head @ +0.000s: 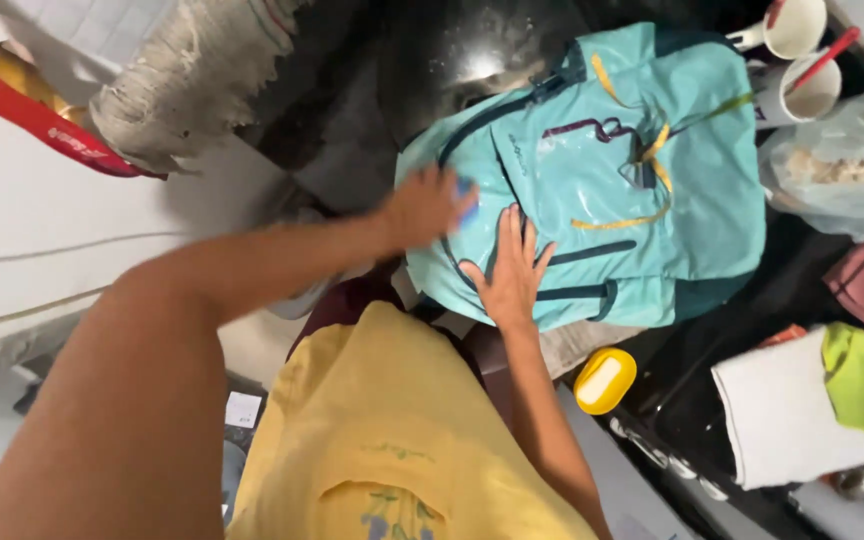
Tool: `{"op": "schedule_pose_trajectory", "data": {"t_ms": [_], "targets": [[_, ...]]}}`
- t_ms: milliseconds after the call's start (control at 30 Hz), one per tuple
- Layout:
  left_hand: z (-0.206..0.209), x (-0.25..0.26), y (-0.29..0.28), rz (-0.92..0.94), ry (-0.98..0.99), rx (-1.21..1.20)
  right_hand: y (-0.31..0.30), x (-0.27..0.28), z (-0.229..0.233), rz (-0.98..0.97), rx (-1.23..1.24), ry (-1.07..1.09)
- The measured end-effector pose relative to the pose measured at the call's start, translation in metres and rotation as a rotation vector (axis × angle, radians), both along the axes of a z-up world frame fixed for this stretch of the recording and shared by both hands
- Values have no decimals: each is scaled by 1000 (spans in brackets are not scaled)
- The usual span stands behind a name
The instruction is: The person cleans a backpack by scrubbing its exterior and interior with a brush, then rinses it under running water at a sink.
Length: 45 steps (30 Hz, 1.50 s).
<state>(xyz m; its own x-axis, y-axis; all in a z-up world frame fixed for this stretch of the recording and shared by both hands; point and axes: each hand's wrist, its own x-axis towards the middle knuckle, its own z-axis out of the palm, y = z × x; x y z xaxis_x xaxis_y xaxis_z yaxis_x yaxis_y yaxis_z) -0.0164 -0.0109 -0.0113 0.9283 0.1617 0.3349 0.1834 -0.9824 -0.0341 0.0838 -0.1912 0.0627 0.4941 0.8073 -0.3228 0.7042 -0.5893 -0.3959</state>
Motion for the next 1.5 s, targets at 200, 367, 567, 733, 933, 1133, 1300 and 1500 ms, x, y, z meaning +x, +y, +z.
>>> {"op": "schedule_pose_trajectory", "data": {"t_ms": [200,367,567,733,933,1133,1300,1500], "targets": [[12,-14,-75,-48,-34,-68,5,7,11,8,-136,46],[20,11,-40,341,-158,212,-4,2,4,11,-147,72],[12,27,7,509,37,163,3,12,-24,22,-21,31],[9,2,-33,-2,-125,54,13,14,-9,26,-132,12],[3,18,-35,437,-283,371,4,9,0,19,-41,36],[-32,21,26,343,-184,401,-8,5,-10,44,-143,71],[24,46,1,528,-347,145,7,8,-14,14,-112,61],[43,50,-12,240,-260,274,8,5,-5,22,-98,68]]}}
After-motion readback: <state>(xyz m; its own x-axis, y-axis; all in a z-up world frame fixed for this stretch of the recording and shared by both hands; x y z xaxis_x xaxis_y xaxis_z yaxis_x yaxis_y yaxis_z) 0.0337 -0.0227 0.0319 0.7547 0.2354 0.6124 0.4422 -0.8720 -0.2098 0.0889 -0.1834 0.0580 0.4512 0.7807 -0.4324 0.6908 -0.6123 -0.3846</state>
